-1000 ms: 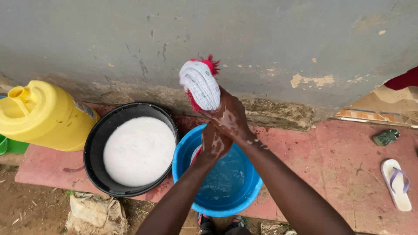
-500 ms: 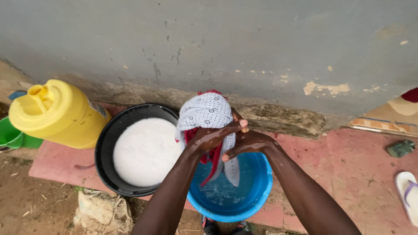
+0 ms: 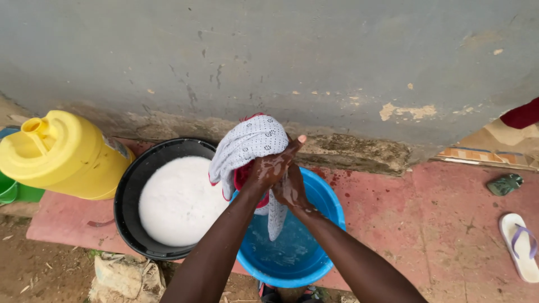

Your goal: Hand-washing clothes in a bucket of soapy water.

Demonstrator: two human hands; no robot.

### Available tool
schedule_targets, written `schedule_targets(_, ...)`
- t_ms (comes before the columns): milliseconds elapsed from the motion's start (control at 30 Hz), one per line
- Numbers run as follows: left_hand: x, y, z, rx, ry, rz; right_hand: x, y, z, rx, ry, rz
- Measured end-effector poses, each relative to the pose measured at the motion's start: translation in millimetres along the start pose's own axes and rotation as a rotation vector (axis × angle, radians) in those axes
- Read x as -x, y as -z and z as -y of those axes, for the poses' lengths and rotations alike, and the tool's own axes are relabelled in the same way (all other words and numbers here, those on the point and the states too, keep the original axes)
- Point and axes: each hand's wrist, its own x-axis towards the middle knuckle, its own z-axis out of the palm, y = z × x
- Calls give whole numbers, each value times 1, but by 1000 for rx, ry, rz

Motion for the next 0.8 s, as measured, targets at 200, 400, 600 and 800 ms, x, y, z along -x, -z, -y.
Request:
schedule_targets(200, 8, 20, -23, 55, 170, 17, 2, -23, 32, 38, -40, -40)
schedule_targets(400, 8, 39, -46, 130, 330, 55, -5, 29, 80, -294, -108, 84)
schedule_targets(600, -1, 69, -46, 558, 45, 307, -35, 108, 136, -779, -173, 258)
schedule_targets(800, -6, 10, 85, 1364, -20, 736, -67, 158, 184, -1063, -195, 308)
